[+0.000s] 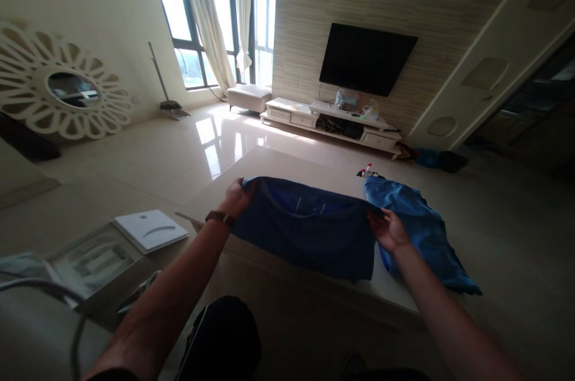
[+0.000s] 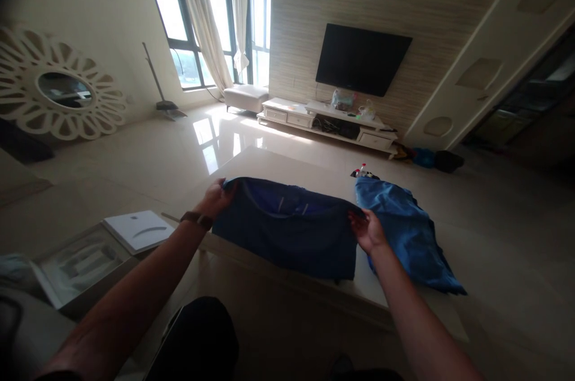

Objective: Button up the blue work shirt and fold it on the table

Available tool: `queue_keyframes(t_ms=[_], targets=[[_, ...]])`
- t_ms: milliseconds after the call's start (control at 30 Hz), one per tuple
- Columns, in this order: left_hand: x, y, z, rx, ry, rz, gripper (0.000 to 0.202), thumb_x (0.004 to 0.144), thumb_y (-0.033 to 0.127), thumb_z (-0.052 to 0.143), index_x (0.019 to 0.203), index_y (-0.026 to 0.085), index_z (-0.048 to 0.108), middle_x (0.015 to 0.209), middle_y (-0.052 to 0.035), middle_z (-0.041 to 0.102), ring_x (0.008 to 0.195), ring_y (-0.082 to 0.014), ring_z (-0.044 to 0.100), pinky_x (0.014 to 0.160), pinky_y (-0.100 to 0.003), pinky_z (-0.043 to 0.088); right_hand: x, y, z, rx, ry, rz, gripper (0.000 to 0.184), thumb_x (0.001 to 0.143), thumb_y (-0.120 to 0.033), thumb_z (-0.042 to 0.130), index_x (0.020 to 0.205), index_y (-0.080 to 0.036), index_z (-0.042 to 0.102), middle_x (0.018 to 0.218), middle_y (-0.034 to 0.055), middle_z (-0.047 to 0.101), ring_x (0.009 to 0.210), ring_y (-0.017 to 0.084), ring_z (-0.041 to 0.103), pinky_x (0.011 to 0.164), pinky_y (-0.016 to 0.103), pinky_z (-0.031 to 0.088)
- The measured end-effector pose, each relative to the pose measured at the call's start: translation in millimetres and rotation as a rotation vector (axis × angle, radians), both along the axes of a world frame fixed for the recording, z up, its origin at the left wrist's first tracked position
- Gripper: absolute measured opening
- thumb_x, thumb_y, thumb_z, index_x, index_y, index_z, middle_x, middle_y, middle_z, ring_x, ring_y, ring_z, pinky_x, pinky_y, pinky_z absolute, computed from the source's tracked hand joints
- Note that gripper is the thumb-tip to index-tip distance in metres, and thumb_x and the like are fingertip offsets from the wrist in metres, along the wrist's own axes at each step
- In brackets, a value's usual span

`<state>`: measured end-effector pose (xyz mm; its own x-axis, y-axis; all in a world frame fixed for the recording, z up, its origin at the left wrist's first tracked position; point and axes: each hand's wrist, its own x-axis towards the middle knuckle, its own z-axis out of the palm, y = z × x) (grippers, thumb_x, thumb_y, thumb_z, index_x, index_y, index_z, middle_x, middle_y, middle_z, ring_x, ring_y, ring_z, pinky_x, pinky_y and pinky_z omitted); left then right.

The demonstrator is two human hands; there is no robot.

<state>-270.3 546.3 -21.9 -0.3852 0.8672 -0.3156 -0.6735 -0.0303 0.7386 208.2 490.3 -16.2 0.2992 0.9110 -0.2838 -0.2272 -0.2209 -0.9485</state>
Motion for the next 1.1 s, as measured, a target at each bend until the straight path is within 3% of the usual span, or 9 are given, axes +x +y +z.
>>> queue_keyframes(t_ms=[100,200,300,400,467,567,733,833,1100], targets=[[14.1,48.2,-13.9,0.016,0.307,-0.121,0.03,0.105,0.028,0.038,0.121,0.016,0.06,0.108,-0.0115,0.075,0.102,-0.0189,0.074,0.088,-0.033,0.063,-12.1,59.2,-9.7,0.026,-0.288,0.119,0.042,0.096,-0.046,0.044,0.128,-0.022,0.055,0.132,0.0163,0.07,0.111,0.023,0.072,0.086,0.037,0.062],[23.1,60.5,-45.6,-0.074,0.851,-0.302,0.042,0.101,0.036,0.047,0.137,0.016,0.056,0.138,-0.0186,0.067,0.124,-0.0247,0.068,0.1,-0.039,0.057,-29.1,74.1,-42.9,-0.009,-0.589,0.26,0.067,0.097,-0.054,0.038,0.153,-0.018,0.031,0.154,0.0231,0.052,0.126,0.023,0.065,0.096,0.038,0.057],[15.3,35.3,-88.6,-0.149,1.03,-0.339,0.052,0.081,0.031,0.073,0.131,0.018,0.064,0.145,-0.0188,0.063,0.138,-0.0324,0.057,0.117,-0.046,0.044,-33.2,43.2,-91.2,-0.047,-0.705,0.341,0.079,0.08,-0.057,0.067,0.145,-0.019,0.047,0.156,0.0217,0.049,0.142,0.032,0.05,0.111,0.046,0.047],[-8.8,-1.8,-129.7,-0.372,1.255,-0.303,0.064,0.073,0.036,0.077,0.134,0.021,0.064,0.158,-0.0231,0.048,0.151,-0.0464,0.037,0.12,-0.064,0.031,-17.8,-6.8,-137.4,-0.08,-0.937,0.38,0.072,0.064,-0.06,0.08,0.126,-0.028,0.065,0.162,0.0112,0.045,0.154,0.041,0.029,0.123,0.062,0.027],[-26.0,-20.0,-149.6,-0.53,1.272,-0.285,0.065,0.074,0.043,0.076,0.133,0.017,0.064,0.157,-0.0281,0.046,0.152,-0.0515,0.032,0.115,-0.07,0.032,-3.3,-34.0,-159.6,-0.153,-0.955,0.21,0.074,0.063,-0.062,0.078,0.126,-0.025,0.066,0.158,0.0143,0.049,0.151,0.044,0.033,0.122,0.063,0.029],[-40.6,-33.4,-162.9,-0.513,1.074,-0.363,0.046,0.071,0.04,0.079,0.108,0.015,0.071,0.131,-0.0244,0.067,0.14,-0.0466,0.049,0.112,-0.058,0.043,8.6,-54.2,-175.5,-0.265,-0.718,0.039,0.062,0.064,-0.058,0.08,0.11,-0.016,0.069,0.129,0.0188,0.069,0.135,0.04,0.055,0.111,0.05,0.047],[-33.7,-46.4,-149.8,-0.467,0.845,-0.42,0.024,0.068,0.024,0.081,0.085,0.017,0.065,0.083,-0.007,0.071,0.092,-0.0285,0.071,0.083,-0.037,0.06,-5.4,-57.4,-166.3,-0.354,-0.419,0.051,0.024,0.064,-0.029,0.082,0.071,-0.018,0.062,0.066,0.0052,0.069,0.074,0.026,0.071,0.067,0.034,0.058],[-28.0,-58.6,-129.9,-0.455,0.667,-0.39,0.023,0.073,0.015,0.079,0.088,0.017,0.061,0.074,-0.0027,0.066,0.073,-0.0217,0.068,0.068,-0.034,0.061,-11.7,-61.1,-145.2,-0.362,-0.212,0.011,0.021,0.067,-0.017,0.078,0.069,-0.02,0.057,0.06,0.0001,0.065,0.057,0.019,0.064,0.058,0.031,0.058],[-13.2,-69.0,-37.2,-0.229,0.238,-0.186,0.023,0.08,0.001,0.07,0.088,0.016,0.055,0.073,0.0021,0.061,0.062,-0.0086,0.061,0.057,-0.017,0.059,5.3,-80.2,-32.7,-0.142,0.153,-0.145,0.012,0.087,-0.007,0.059,0.085,-0.019,0.06,0.072,0.0003,0.069,0.064,0.014,0.067,0.066,0.023,0.063]])
